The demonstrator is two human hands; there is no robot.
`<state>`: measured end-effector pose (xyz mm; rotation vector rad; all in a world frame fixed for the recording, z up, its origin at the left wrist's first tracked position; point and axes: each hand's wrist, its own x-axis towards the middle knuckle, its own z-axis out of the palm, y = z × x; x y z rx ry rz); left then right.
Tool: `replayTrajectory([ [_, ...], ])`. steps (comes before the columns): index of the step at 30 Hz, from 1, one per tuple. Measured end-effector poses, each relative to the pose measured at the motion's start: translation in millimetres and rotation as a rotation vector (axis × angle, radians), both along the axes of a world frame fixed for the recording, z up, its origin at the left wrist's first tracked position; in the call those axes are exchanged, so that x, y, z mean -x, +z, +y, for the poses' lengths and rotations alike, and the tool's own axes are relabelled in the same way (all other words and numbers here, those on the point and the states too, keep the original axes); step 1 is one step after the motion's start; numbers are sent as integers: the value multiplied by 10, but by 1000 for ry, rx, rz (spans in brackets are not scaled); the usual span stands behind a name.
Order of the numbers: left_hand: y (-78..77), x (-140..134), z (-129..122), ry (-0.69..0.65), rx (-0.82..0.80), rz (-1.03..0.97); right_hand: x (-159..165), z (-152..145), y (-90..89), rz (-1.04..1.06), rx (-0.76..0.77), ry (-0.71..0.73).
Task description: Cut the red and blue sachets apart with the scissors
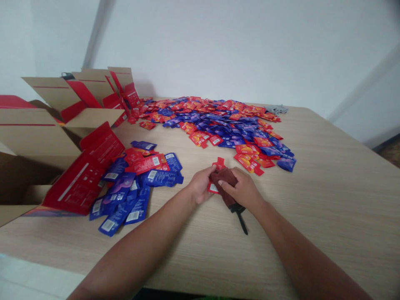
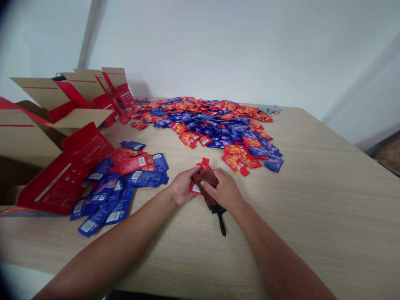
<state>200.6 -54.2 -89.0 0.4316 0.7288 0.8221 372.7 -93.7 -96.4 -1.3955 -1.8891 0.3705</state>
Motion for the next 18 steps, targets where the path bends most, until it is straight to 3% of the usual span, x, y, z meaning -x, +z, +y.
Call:
replayTrajectory([
  [4,-46,-13,21,-14,-16,-14,-104,98,-62,33,-3,-213],
  [8,-60,-17,22,-16,-28,-14,-160,137,-86,24,-12,-249],
  [11,-47,-17,18,-3,-5,-26,-138,106,-51,19,-2,-185],
  [16,-9,7,0,12,25,-13,-50,0,44,-11,4,141],
  [18,9,15,-11,15,19,-1,-23,-25,63,-24,-8,197],
])
